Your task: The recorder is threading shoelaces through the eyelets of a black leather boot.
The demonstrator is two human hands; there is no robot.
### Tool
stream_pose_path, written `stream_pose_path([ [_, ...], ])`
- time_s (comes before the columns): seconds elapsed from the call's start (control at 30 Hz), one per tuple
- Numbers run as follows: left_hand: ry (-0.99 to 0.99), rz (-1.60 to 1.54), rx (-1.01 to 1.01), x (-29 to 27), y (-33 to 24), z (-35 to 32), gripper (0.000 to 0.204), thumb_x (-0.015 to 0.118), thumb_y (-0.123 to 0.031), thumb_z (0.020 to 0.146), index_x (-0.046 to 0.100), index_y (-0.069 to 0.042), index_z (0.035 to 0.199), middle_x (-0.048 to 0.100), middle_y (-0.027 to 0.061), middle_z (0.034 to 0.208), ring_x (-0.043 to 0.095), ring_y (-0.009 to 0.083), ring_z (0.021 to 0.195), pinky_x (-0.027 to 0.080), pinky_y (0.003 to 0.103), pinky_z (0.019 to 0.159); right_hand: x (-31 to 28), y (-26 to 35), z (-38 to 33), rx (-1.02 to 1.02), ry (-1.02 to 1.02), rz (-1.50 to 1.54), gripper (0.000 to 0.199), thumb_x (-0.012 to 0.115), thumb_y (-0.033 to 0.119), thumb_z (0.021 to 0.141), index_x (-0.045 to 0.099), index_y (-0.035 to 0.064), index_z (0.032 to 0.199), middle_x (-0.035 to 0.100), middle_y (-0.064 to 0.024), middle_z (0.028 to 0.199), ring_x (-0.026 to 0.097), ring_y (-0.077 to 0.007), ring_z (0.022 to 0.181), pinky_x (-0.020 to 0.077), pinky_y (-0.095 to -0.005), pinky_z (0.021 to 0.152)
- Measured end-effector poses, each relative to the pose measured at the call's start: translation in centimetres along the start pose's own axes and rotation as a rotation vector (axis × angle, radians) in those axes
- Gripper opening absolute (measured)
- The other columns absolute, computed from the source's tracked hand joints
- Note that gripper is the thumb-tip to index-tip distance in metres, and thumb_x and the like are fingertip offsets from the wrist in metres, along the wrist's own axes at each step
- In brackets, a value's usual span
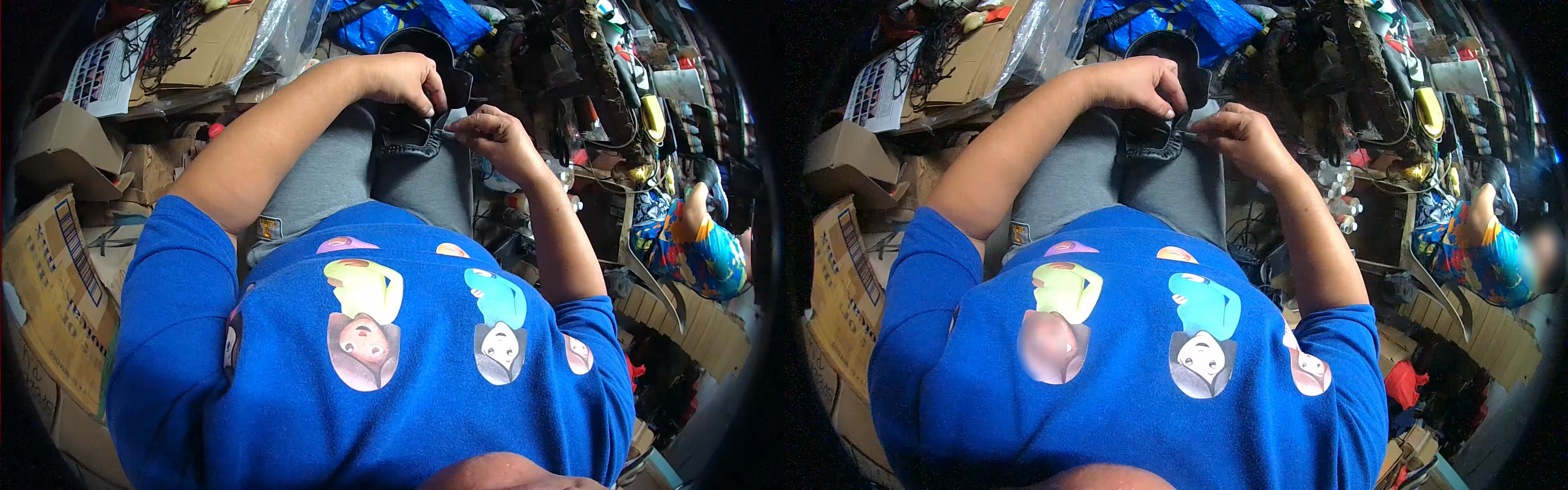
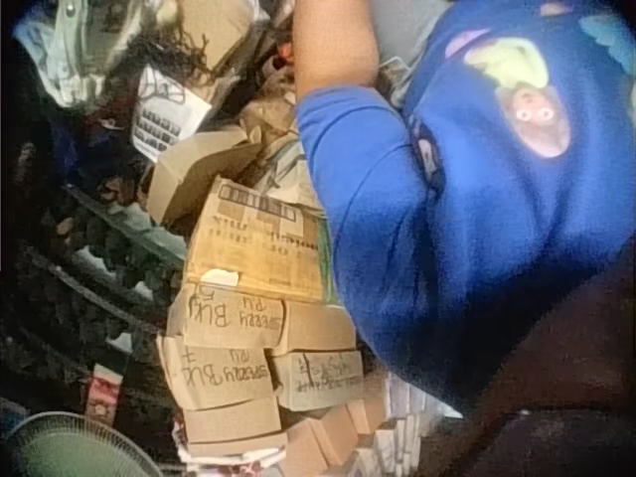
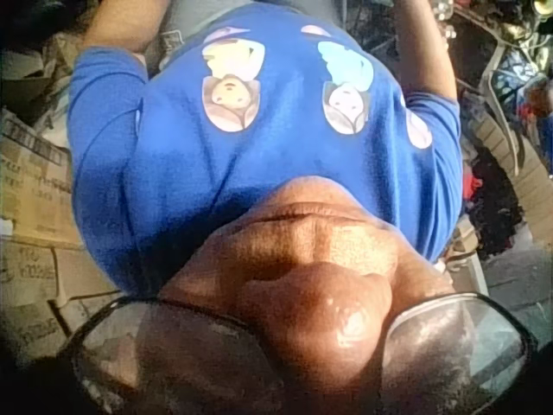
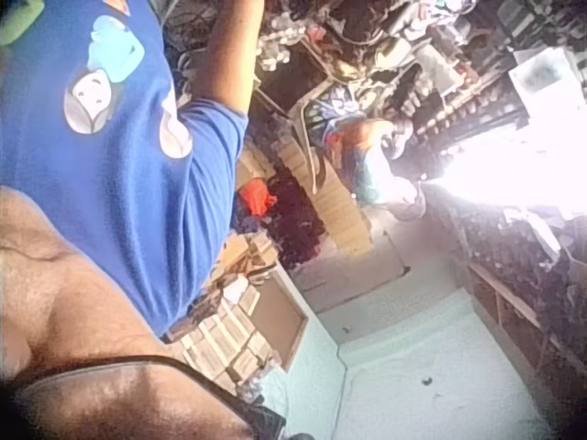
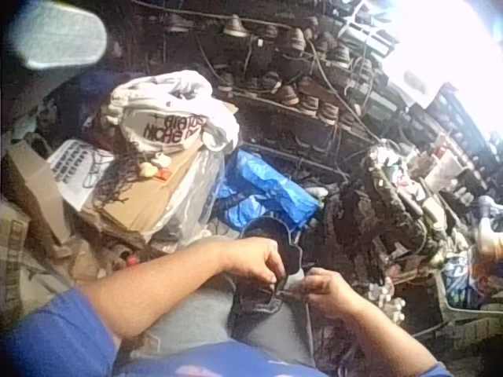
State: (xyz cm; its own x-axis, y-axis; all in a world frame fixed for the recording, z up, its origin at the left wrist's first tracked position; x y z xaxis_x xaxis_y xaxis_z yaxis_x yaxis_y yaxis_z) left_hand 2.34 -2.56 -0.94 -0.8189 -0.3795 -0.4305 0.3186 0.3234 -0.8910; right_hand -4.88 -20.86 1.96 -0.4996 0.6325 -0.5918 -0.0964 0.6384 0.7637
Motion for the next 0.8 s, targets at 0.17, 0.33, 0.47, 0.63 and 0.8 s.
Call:
stream_pose_path([
  [0.17, -0.045, 0.049, 0.022, 0.0, 0.1, -0.2, 0.026, 0.073, -0.020, 0.070, 0.072, -0.009, 0.094, 0.049, 0.0059, 0.089, 0.050, 0.0211, 0.090, 0.041, 0.030, 0.081, 0.4, 0.0, 0.5, -0.006, 0.030, 0.003, 0.021, 0.065, 0.003, 0.080, 0.070, 0.0080, 0.100, 0.062, -0.0048, 0.089, 0.061, -0.0148, 0.088, 0.0475, -0.0272, 0.078],
  [0.33, -0.022, 0.071, 0.095, -0.2, 0.2, -0.3, 0.035, 0.077, -0.020, 0.065, 0.071, -0.009, 0.098, 0.048, 0.0053, 0.093, 0.048, 0.0210, 0.093, 0.040, 0.030, 0.083, 0.2, -2.2, 1.1, 0.007, 0.121, 0.217, 0.021, 0.063, 0.003, 0.082, 0.070, 0.0067, 0.101, 0.064, -0.0046, 0.098, 0.059, -0.0147, 0.094, 0.0453, -0.0271, 0.086],
  [0.47, -0.058, 0.132, 0.106, -0.1, 0.4, -0.3, 0.039, 0.079, -0.020, 0.061, 0.071, -0.011, 0.099, 0.048, 0.0056, 0.093, 0.049, 0.0219, 0.093, 0.041, 0.030, 0.083, 0.1, -2.4, 1.4, 0.040, 0.176, 0.286, 0.021, 0.062, 0.004, 0.083, 0.070, 0.0068, 0.101, 0.065, -0.0041, 0.100, 0.058, -0.0143, 0.097, 0.0444, -0.0270, 0.087],
  [0.63, -0.086, 0.130, 0.084, 0.1, 0.2, -0.6, 0.035, 0.079, -0.019, 0.061, 0.072, -0.011, 0.094, 0.049, 0.0064, 0.094, 0.049, 0.0229, 0.096, 0.041, 0.030, 0.085, 1.1, -2.5, 1.5, 0.028, 0.127, 0.313, 0.017, 0.064, 0.005, 0.082, 0.070, 0.0063, 0.099, 0.065, -0.0043, 0.097, 0.059, -0.0125, 0.092, 0.0458, -0.0254, 0.084],
  [0.8, -0.507, 0.304, 0.177, 0.3, -0.3, -2.3, 0.041, 0.065, -0.007, 0.071, 0.064, -0.011, 0.111, 0.048, 0.0089, 0.098, 0.050, 0.0228, 0.099, 0.041, 0.035, 0.090, 1.8, -0.3, 0.5, -0.046, -0.112, 0.169, 0.014, 0.069, 0.009, 0.080, 0.070, 0.0061, 0.094, 0.061, -0.0034, 0.085, 0.059, -0.0114, 0.080, 0.0476, -0.0260, 0.072],
])
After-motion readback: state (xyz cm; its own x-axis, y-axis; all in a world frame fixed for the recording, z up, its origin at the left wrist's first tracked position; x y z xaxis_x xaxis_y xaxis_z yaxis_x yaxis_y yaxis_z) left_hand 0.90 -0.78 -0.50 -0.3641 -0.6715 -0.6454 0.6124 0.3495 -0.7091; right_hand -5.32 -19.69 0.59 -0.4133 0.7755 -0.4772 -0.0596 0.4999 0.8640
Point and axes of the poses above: each hand's wrist, its own z-axis towards the middle knuckle, its own x-axis out of the palm, y = z × x, the point moved 3 cm from there along z, towards the middle knuckle
